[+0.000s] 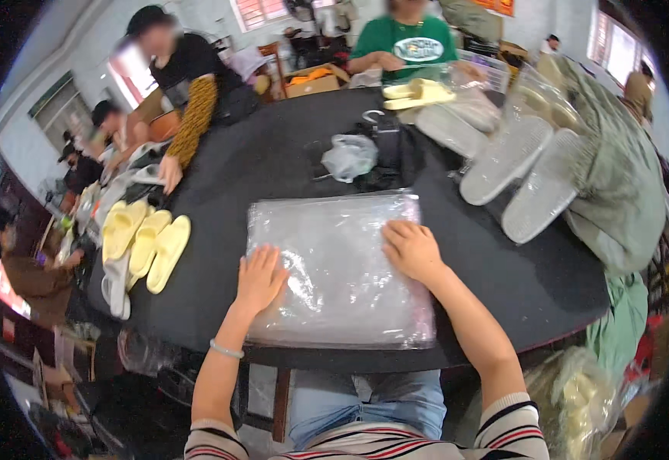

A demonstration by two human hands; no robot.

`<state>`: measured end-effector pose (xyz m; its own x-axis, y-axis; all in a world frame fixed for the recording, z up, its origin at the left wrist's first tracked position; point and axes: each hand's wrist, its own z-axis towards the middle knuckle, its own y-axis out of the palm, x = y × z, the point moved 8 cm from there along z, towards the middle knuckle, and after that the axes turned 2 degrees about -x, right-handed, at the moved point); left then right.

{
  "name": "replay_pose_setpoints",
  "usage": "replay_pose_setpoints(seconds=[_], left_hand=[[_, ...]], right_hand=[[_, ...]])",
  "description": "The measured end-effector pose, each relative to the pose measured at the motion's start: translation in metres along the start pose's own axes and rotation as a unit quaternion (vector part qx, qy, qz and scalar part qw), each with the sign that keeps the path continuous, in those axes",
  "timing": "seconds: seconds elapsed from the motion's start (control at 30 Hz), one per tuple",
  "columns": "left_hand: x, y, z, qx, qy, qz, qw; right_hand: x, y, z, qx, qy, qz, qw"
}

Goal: The person places pairs of yellow, black, and white plastic slippers into clear plastic bags at a table. They handle the slippers one pair at a time, arranging them inside the bags and stacking the packaged items.

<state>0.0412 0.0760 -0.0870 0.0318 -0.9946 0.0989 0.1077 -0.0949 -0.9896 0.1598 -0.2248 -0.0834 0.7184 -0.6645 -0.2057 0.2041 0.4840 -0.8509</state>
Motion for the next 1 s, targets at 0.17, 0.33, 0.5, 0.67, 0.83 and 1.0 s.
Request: replay_pose_setpoints(seconds=[0.17, 0.33, 0.5, 0.67, 0.83, 1.0], left_hand=[[-0.004, 0.012, -0.002, 0.019, -0.011, -0.003, 1.000], [-0.003, 0.016, -0.001, 0.015, -0.011, -0.002, 1.000], [-0.012, 0.015, -0.004, 0.008, -0.030, -0.006, 1.000], [0.008, 0.000, 0.004, 0.097, 0.036, -0.004, 0.995], [-0.008, 0.013, -0.005, 0.061, -0.015, 0.006, 0.998], [-0.016, 0.015, -0.014, 0.042, -0.033, 0.002, 0.999]], right_hand=[[0.025, -0.011, 0.001, -0.015, 0.070, 0.062, 0.995], [0.129, -0.070, -0.017, 0.349, 0.221, 0.189, 0.891], [0.204, -0.189, -0.108, 0.607, 0.320, -0.041, 0.727], [0.305, -0.138, -0.149, 0.520, 0.368, 0.387, 0.666], [0.300, -0.105, -0.117, 0.485, 0.324, 0.465, 0.666], [0.257, -0.129, -0.086, 0.493, 0.284, 0.432, 0.700]])
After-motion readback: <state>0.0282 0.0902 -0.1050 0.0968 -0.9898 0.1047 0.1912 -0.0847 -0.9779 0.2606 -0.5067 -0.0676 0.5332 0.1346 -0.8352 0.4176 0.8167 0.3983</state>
